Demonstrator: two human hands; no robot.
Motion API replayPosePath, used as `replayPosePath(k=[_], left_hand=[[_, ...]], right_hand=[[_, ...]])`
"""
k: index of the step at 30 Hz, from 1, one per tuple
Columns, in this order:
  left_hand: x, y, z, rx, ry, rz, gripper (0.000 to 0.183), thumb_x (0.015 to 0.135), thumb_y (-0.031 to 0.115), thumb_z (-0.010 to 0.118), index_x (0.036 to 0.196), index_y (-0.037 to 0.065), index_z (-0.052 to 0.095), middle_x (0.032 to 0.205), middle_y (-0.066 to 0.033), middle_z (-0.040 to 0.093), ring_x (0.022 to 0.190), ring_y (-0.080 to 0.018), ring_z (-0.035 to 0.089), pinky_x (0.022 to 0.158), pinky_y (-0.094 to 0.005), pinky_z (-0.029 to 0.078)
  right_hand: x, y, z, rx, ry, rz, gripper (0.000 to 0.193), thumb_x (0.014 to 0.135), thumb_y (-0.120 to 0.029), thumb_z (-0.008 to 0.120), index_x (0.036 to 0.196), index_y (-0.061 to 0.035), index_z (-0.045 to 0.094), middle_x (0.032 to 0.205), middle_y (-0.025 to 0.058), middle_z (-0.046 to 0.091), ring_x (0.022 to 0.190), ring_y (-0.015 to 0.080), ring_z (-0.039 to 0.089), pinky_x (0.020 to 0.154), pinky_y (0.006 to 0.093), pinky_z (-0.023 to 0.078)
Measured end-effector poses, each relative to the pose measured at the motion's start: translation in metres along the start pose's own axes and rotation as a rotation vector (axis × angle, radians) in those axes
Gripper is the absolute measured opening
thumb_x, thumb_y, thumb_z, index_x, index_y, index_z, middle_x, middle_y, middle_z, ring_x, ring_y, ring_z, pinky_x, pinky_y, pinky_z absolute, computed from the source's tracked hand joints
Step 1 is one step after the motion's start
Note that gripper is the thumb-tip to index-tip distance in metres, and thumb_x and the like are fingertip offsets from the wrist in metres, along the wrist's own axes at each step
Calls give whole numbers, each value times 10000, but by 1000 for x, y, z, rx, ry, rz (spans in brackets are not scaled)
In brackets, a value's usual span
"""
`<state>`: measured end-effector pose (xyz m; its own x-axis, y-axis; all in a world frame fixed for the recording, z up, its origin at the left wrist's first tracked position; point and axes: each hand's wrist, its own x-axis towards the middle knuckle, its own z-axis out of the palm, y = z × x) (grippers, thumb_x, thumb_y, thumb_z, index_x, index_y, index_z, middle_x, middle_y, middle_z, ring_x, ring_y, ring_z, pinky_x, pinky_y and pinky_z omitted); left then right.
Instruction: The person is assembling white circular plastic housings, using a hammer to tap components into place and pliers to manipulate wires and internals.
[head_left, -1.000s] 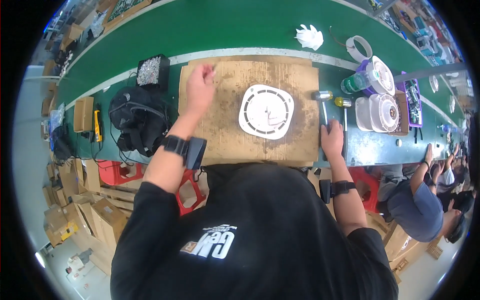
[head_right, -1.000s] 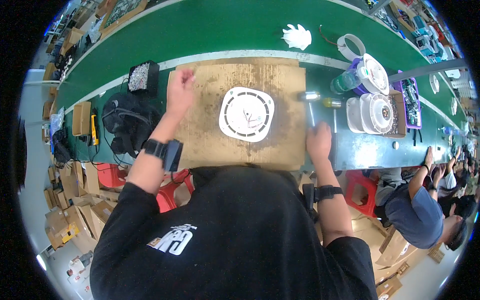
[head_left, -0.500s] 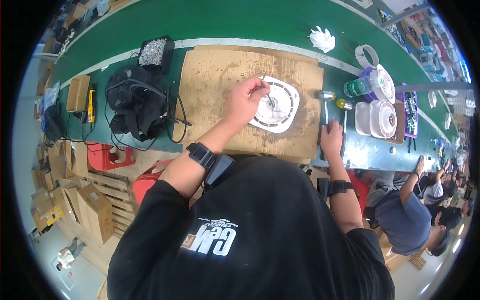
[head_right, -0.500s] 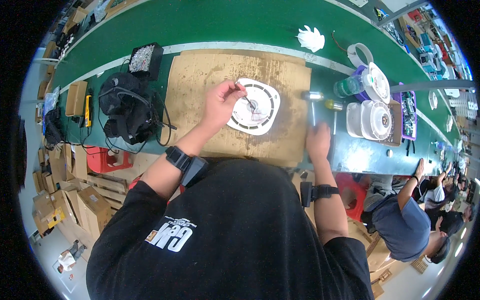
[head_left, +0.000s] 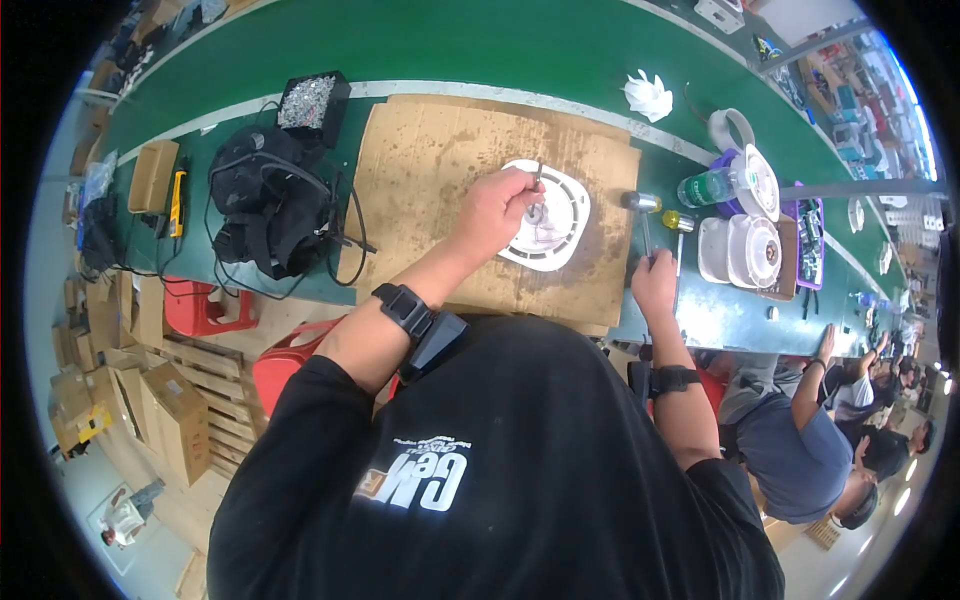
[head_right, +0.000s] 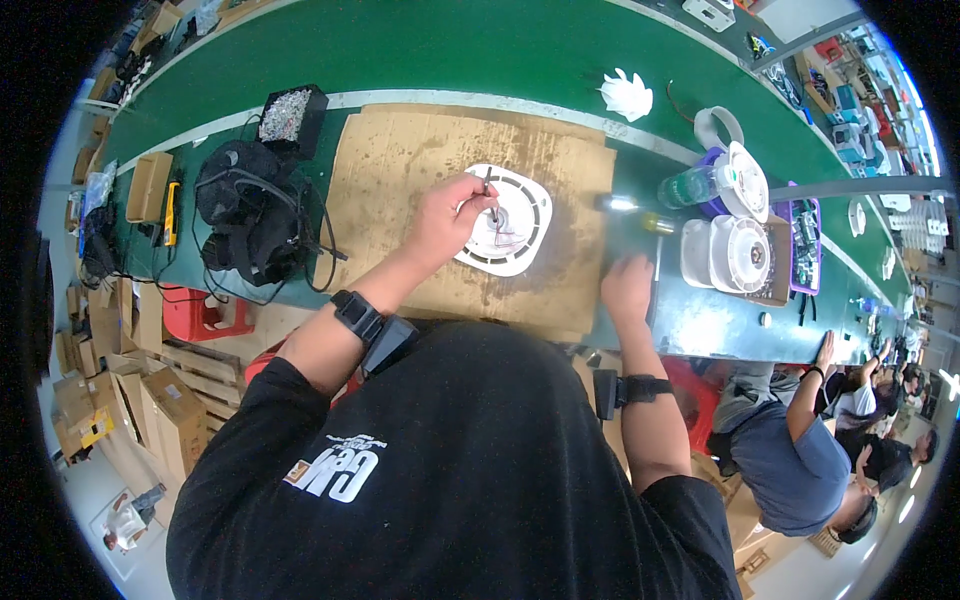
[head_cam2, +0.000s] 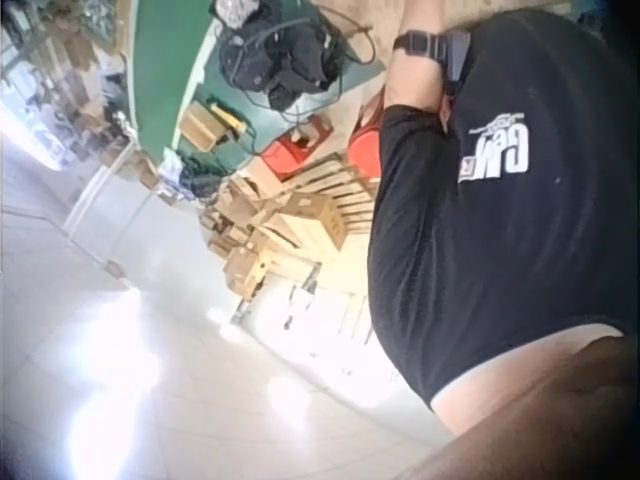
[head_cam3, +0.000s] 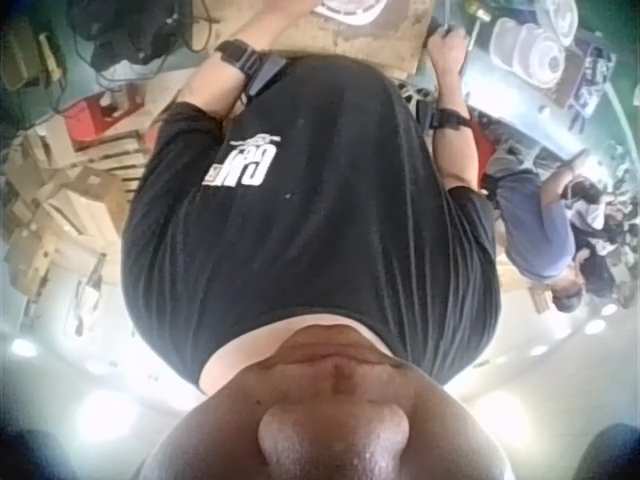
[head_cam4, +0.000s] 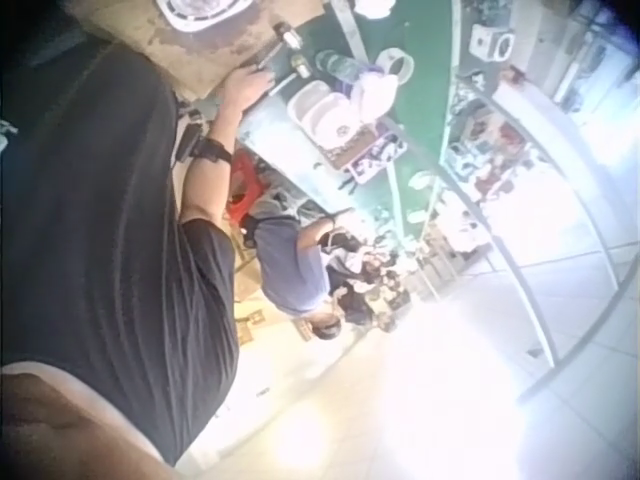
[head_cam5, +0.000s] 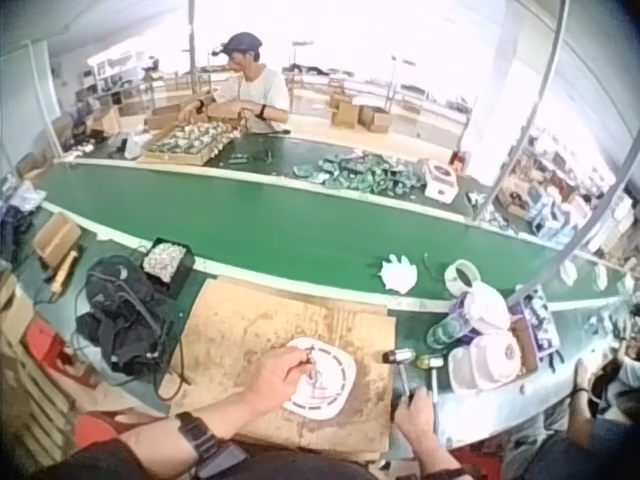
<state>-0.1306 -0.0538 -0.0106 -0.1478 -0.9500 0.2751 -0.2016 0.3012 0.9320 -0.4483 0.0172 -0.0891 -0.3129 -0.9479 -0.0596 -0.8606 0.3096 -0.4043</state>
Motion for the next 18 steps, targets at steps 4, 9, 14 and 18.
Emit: replayPosePath(k=[4, 9, 14, 18], left_hand=[[9, 4, 5, 83, -30, 60, 44, 815, 37, 666, 820, 7, 635, 782, -132, 664, 724, -310, 635, 676, -369, 480], [1, -13, 2, 101, 35, 131, 85, 816, 86, 669, 800, 8, 638, 789, -106, 678, 724, -283, 633, 710, -383, 463], [4, -5, 8, 189, 13, 159, 95, 832, 106, 661, 790, 23, 639, 790, -98, 679, 736, -286, 627, 731, -385, 441], [-4, -3, 7, 249, 4, 153, 98, 841, 128, 650, 790, 45, 651, 801, -90, 680, 770, -273, 626, 786, -389, 418]], right_hand=[[4, -42, -63, 324, -251, 157, 317, 952, -274, 557, 1021, 34, 591, 850, 258, 598, 884, 407, 600, 821, 447, 467], [-32, -166, -176, 589, -298, -191, 279, 1009, -268, 489, 937, -4, 543, 695, 101, 548, 582, 224, 525, 531, 333, 403], [-46, -183, -148, 289, -163, -422, 268, 1018, -231, 449, 939, 12, 532, 714, 245, 556, 676, 436, 561, 634, 444, 453], [-48, -192, -163, 372, -277, -306, 243, 1016, -202, 446, 906, 12, 479, 708, 266, 544, 667, 474, 548, 589, 503, 420]])
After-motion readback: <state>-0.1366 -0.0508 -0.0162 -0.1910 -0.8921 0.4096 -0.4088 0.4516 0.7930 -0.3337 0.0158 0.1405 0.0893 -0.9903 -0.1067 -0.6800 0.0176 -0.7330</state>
